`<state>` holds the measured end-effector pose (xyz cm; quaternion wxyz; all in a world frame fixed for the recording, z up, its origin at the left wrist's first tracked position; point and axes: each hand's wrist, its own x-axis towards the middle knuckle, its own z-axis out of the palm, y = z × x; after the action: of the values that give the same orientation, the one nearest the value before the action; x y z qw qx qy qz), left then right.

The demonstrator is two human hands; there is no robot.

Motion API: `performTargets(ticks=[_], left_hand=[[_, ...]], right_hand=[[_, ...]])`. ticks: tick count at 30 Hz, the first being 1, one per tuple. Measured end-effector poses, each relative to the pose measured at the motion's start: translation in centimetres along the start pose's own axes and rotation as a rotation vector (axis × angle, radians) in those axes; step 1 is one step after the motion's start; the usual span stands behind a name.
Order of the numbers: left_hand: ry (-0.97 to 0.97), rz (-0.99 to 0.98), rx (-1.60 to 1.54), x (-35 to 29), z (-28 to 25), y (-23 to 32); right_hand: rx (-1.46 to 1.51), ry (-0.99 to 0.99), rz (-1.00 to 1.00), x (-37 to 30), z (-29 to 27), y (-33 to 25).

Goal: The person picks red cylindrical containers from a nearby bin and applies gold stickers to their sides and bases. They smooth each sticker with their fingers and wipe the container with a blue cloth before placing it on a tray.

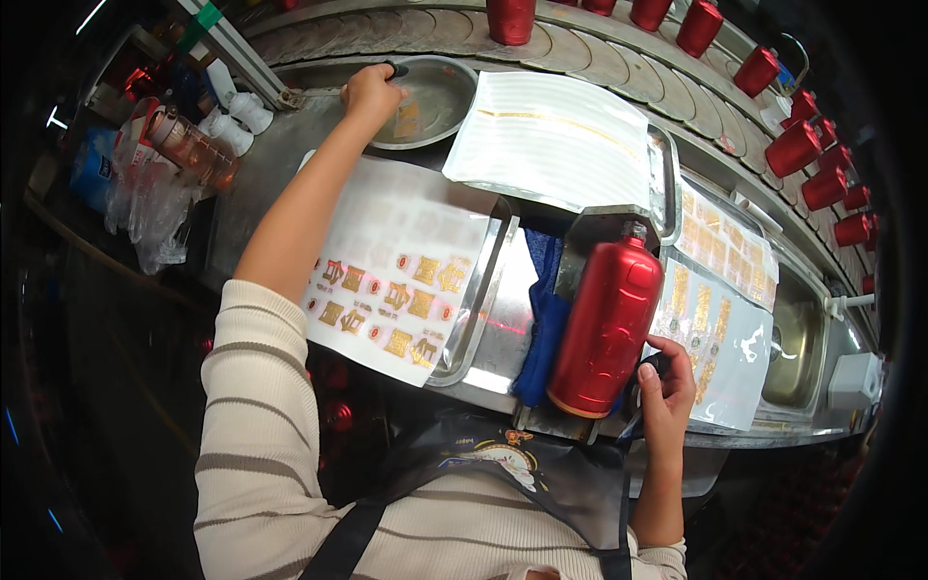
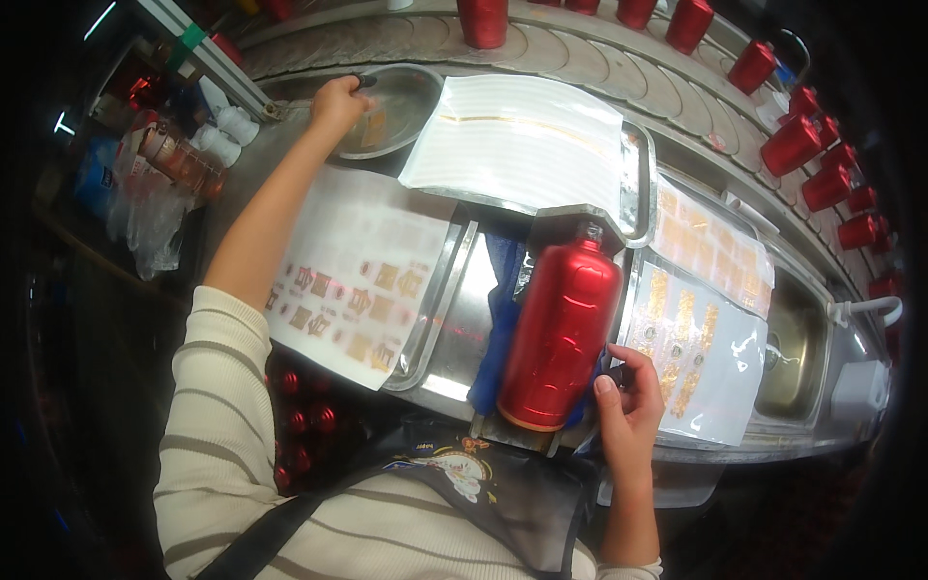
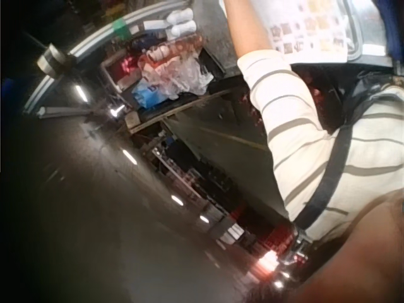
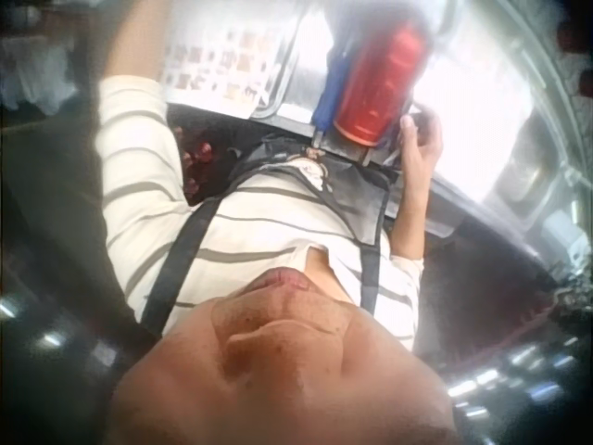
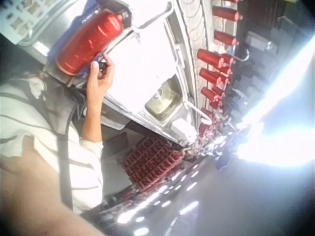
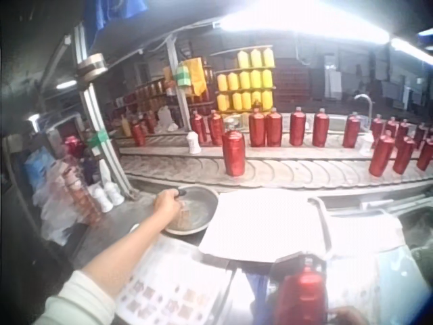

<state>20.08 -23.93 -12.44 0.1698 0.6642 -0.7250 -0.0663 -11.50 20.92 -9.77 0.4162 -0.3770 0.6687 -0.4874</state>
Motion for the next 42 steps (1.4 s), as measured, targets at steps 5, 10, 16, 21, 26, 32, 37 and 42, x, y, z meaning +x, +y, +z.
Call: performTargets(ticks=[5,10,16,21,26,32,37,42], left_hand=[[-0.076,0.052,0.042,2.5,4.4,-1.5],[0.064,0.245,-0.165,-0.8,-1.9,0.0],[-0.035,0.4,-0.395,-13.6,-8.1,7.7],[-0.273,0.51,-0.634,-20.6,-13.5,13.5],[-0.52,0.527,-0.896,-22.4,-12.8,18.6],[-0.393,0.676,-0.636,-22.2,-8.2,19.9],[-0.373,0.688,-0.623,-22.1,-7.3,19.8],[-0.354,0.657,-0.649,-22.6,-6.6,19.6]], right_hand=[[0.059,0.058,0.051,-0.8,-0.2,-0.8],[-0.194,-0.018,-0.081,-1.3,-1.6,-1.5],[-0.592,-0.193,-0.396,-0.5,-0.9,-2.6],[-0.611,-0.163,-0.391,-0.3,-0.5,-1.3],[-0.611,-0.143,-0.465,0.4,-0.2,-0.9],[-0.183,-0.239,-0.122,0.6,-1.0,-3.3],[0.199,-0.07,0.019,3.3,1.0,-2.2],[0.142,-0.075,-0.038,3.2,2.3,-1.8]])
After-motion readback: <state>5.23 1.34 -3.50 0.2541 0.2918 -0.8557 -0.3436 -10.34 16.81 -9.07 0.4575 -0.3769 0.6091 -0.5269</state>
